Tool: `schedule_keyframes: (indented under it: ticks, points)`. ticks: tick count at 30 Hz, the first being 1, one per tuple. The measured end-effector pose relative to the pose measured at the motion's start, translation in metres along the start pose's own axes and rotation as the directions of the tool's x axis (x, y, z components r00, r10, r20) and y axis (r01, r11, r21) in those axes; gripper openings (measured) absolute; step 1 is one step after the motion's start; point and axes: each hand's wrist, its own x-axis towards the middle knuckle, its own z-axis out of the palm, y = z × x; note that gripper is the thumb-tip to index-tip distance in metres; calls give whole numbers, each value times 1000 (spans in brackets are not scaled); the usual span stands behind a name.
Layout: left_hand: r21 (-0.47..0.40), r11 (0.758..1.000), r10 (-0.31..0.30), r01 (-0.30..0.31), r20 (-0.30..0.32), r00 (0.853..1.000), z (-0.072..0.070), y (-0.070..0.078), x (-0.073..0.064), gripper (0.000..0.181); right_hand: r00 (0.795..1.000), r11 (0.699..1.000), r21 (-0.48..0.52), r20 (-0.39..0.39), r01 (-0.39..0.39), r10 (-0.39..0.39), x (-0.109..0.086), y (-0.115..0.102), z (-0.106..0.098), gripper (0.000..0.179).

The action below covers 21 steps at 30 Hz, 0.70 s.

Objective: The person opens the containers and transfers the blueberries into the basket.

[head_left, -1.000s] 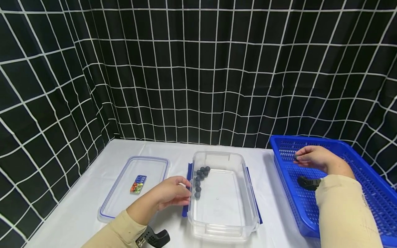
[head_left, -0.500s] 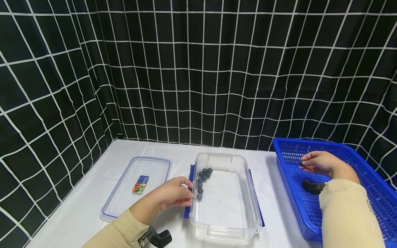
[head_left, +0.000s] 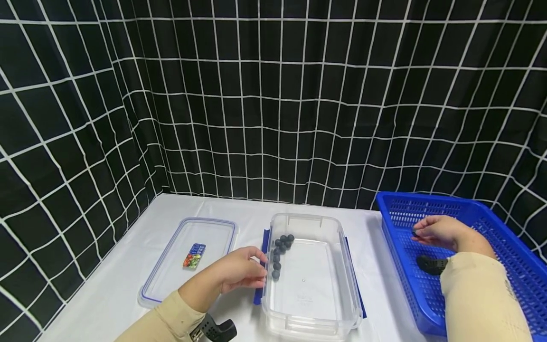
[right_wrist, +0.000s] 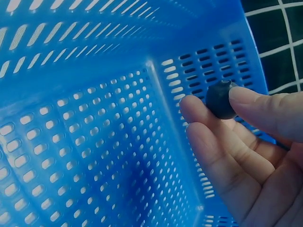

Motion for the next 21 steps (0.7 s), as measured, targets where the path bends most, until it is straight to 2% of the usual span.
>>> schedule_keyframes:
  ticks: [10,14,21]
  points:
    - [-15,1000,4,-4,0,1000,1,0,-1,29,1000,1000,25,-8,14,-14,-3,-1,1,13]
    - [-21,1000,2,-2,-2,1000,1,1,-1,29,1000,1000,1,-16,16,-16,-2,-1,-1,16]
    - [-20,1000,-2,2,-5,1000,1,1,-2,30,997,996,-46,-9,73,-74,3,-10,0,26]
